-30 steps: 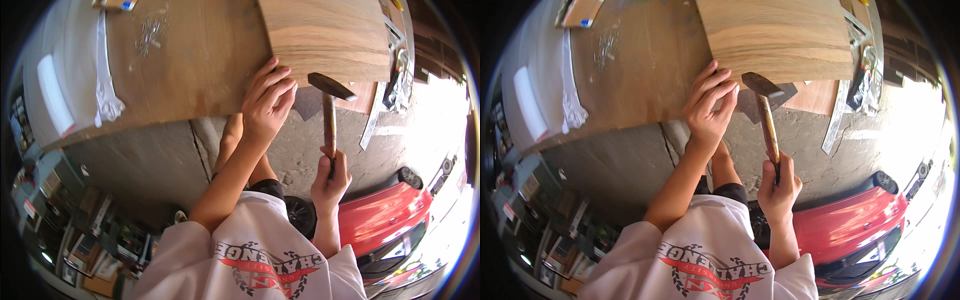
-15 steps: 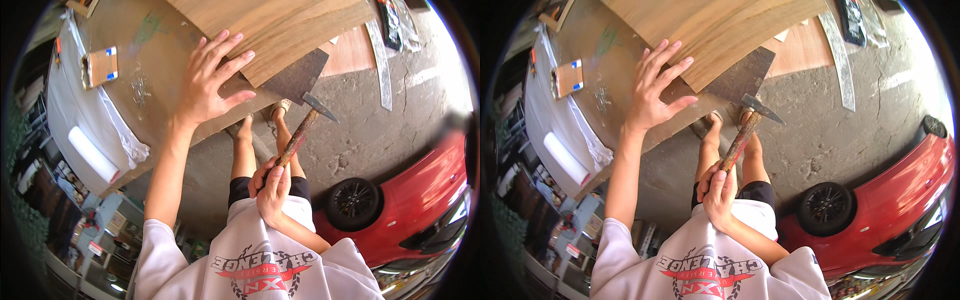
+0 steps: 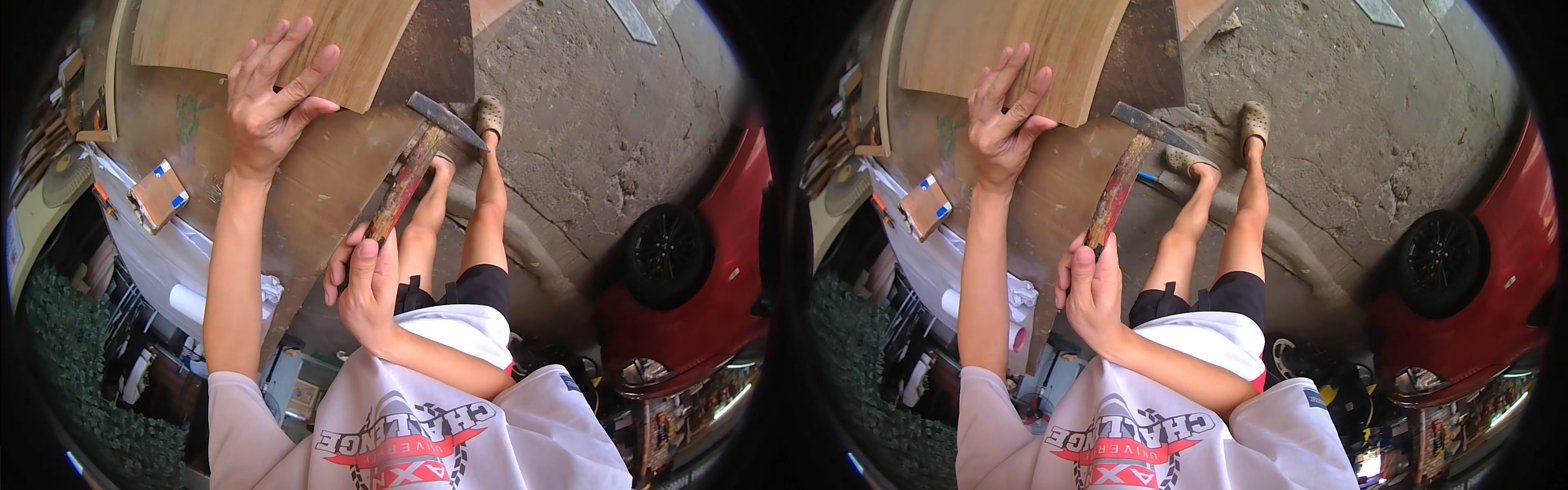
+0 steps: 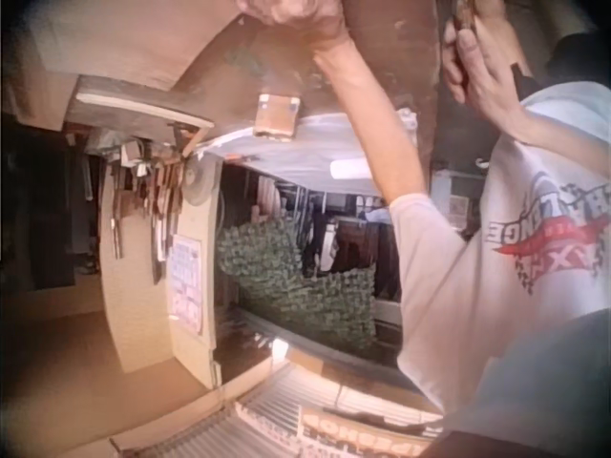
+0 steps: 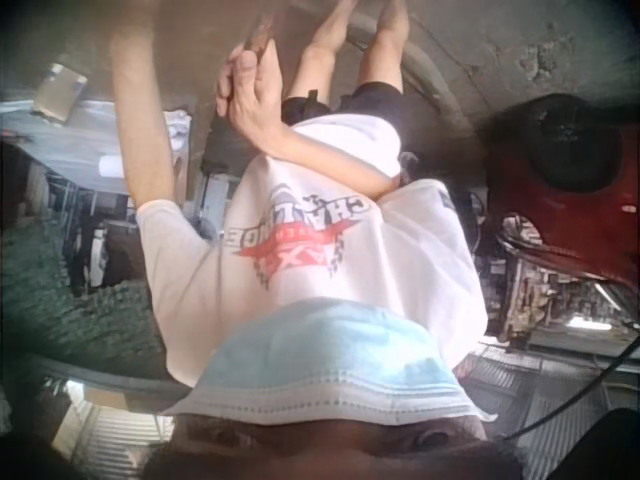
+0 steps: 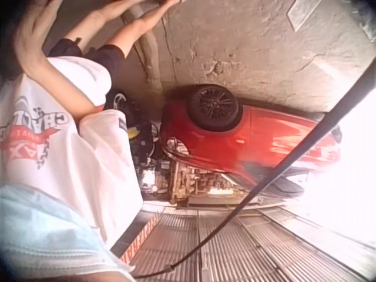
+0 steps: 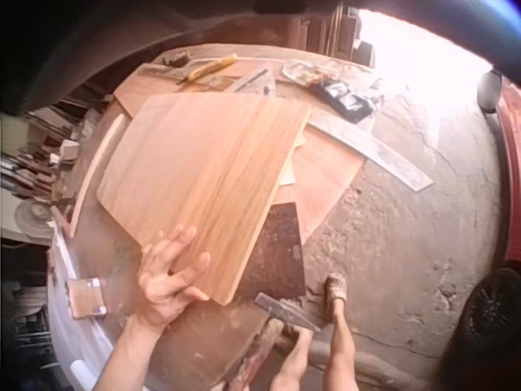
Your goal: The person applies glue to a wooden frame, then hammers nails into a wooden board to attach a dark rectangular piece. The person uses a hammer and nails to secure the components together on a workbench.
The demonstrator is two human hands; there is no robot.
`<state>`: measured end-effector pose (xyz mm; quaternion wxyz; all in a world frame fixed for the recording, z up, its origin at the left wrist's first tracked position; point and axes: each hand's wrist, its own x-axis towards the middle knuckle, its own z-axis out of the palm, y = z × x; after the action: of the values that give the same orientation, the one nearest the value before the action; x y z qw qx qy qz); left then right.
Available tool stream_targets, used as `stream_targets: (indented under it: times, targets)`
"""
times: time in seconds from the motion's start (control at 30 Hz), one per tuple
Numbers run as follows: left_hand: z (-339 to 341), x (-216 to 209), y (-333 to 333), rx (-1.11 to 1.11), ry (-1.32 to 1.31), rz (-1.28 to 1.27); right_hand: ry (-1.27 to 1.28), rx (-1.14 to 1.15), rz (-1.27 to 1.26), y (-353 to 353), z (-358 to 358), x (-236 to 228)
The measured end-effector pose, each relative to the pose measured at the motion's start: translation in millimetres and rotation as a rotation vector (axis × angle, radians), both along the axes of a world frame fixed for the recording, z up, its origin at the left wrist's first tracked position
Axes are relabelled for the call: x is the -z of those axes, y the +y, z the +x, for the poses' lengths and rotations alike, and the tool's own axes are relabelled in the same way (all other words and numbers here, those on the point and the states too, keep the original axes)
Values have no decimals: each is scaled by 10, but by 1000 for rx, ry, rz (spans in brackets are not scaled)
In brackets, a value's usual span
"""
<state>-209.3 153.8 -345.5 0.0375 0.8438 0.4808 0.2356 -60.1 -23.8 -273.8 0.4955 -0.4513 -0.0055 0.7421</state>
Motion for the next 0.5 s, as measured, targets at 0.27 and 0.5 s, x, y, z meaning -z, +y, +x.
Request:
stream_targets:
  times: [0.27,0.5]
  targets:
    - [-17,57,4,19,-30,16,-107,-42,-28,-39,-132,74]
    - [-9,54,1,10,-37,9,-141,-77,-14,-39,-170,50]
